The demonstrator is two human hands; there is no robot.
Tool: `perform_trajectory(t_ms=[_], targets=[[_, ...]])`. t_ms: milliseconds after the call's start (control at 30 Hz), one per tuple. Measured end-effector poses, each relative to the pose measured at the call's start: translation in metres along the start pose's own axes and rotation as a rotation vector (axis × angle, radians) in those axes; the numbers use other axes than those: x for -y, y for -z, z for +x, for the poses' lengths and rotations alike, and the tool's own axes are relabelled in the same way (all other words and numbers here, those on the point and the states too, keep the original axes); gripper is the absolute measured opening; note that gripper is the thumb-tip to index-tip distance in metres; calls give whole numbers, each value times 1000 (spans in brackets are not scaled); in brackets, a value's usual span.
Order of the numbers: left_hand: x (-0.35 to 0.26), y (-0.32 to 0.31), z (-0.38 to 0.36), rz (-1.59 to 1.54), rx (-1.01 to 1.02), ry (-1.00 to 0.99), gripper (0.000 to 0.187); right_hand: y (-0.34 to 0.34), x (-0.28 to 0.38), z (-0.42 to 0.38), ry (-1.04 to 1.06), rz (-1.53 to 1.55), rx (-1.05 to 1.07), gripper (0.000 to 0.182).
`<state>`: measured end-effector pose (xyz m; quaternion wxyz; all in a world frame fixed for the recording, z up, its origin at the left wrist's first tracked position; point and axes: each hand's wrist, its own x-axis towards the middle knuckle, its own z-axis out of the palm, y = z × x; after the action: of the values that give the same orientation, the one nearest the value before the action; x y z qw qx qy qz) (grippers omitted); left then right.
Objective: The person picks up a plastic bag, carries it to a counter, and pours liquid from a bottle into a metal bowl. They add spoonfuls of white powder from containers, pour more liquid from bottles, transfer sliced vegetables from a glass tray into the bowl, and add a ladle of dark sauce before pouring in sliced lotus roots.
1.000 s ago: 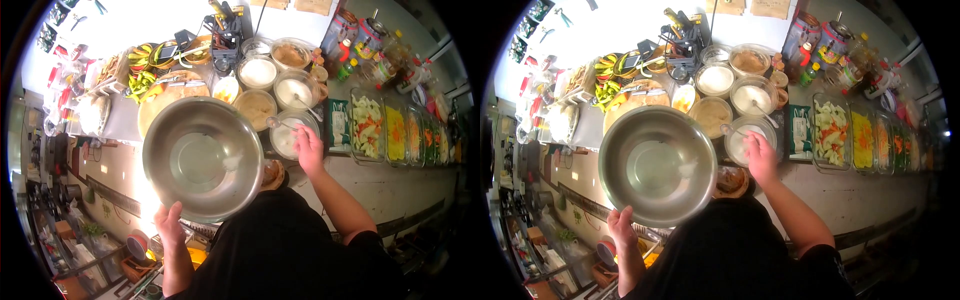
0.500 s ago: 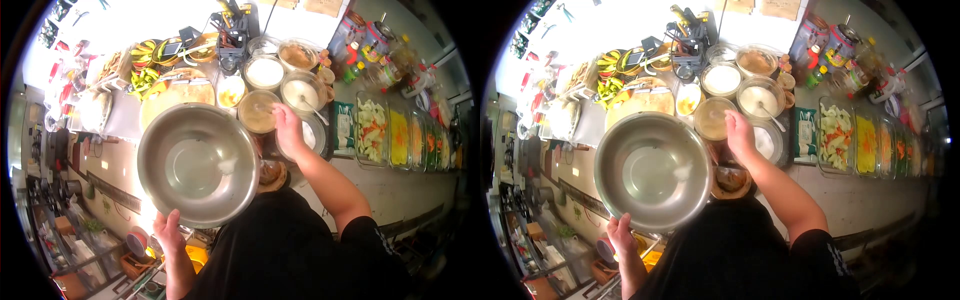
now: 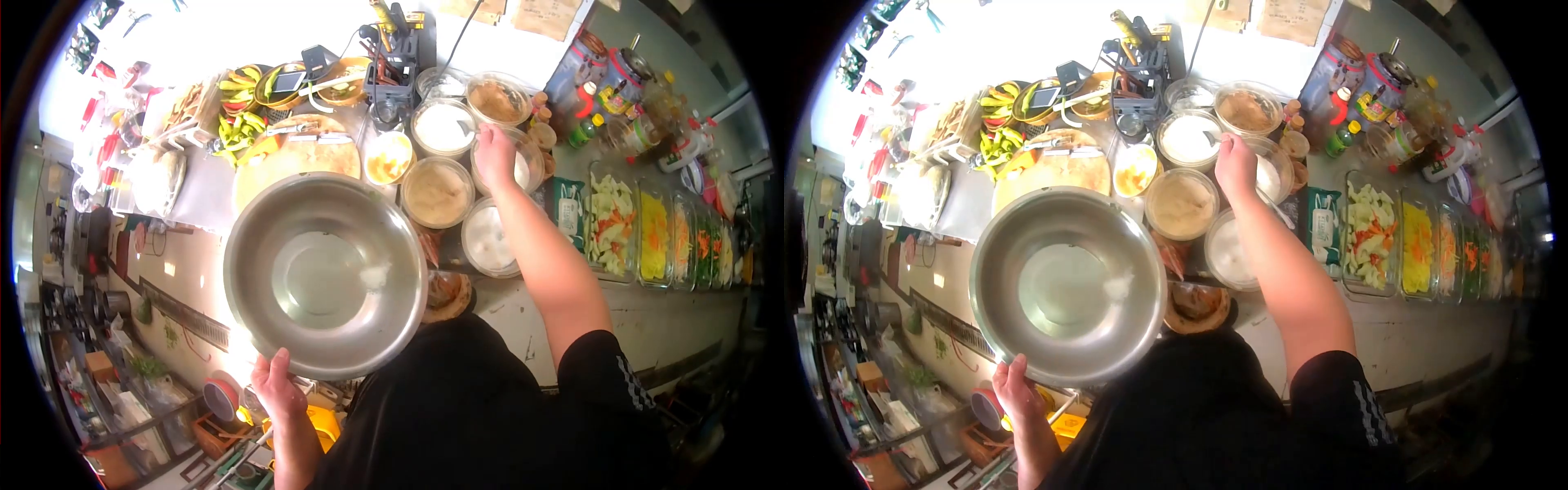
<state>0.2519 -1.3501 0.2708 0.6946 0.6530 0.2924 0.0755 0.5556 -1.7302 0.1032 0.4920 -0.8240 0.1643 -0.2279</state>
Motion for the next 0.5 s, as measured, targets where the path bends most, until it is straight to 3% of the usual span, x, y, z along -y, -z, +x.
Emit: perform_trajectory(t_ms=[33, 67, 133, 367, 500], targets=[[0, 1, 4, -38, -12, 16, 25, -4, 0, 4, -136, 69, 44, 28], [-1, 1, 8, -76, -22, 32, 24, -6, -1, 6, -141, 69, 39, 28], [-5, -6, 16, -106, -25, 53, 23, -5, -2, 10, -456, 517, 21, 26], [-20, -54, 30, -211, -5, 111, 23, 25, -10, 27, -678, 761, 72, 20], [-13, -87, 14, -228, -70, 116, 26, 39, -3, 41, -593, 710, 187, 21]])
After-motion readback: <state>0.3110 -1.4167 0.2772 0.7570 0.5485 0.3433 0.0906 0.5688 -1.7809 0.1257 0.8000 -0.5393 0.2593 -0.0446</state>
